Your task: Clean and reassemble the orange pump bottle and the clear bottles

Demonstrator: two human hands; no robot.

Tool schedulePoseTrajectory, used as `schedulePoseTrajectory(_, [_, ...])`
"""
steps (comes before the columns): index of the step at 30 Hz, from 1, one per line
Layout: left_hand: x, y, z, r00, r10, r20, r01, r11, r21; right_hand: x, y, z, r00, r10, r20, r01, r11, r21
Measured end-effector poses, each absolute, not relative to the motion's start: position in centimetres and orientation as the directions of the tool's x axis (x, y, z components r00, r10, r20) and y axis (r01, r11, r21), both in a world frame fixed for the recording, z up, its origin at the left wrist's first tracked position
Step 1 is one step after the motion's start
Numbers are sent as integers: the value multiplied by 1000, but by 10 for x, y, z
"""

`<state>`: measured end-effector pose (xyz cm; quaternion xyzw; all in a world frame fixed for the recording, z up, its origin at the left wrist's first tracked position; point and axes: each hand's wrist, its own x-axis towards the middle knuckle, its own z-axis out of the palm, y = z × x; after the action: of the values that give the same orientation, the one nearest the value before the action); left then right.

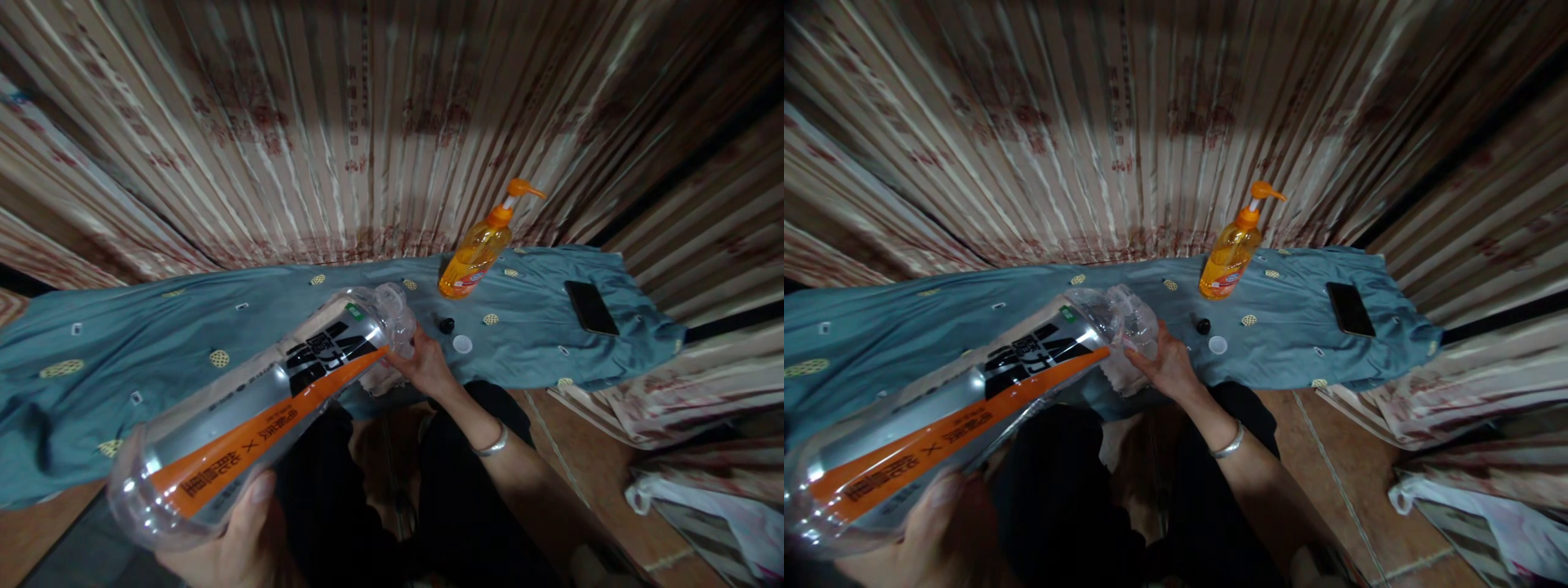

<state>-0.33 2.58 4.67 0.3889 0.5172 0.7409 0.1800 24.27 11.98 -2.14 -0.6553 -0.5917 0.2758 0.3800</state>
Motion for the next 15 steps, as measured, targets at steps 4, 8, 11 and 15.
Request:
schedulePoseTrajectory(4, [-3,27,48,-613,674,412,156,-408,900,243,120,-23,149,984,101,564,-1,-825])
schedulePoseTrajectory(8, [-3,28,49,-612,677,409,121,-431,894,243,120,-24,150,983,103,564,1,-825])
schedulePoseTrajectory(11, [-3,28,48,-610,675,415,125,-435,892,243,120,-24,155,984,91,565,-13,-825])
schedulePoseTrajectory(15, [-2,28,50,-614,680,401,133,-411,902,242,120,-23,147,984,104,562,3,-827])
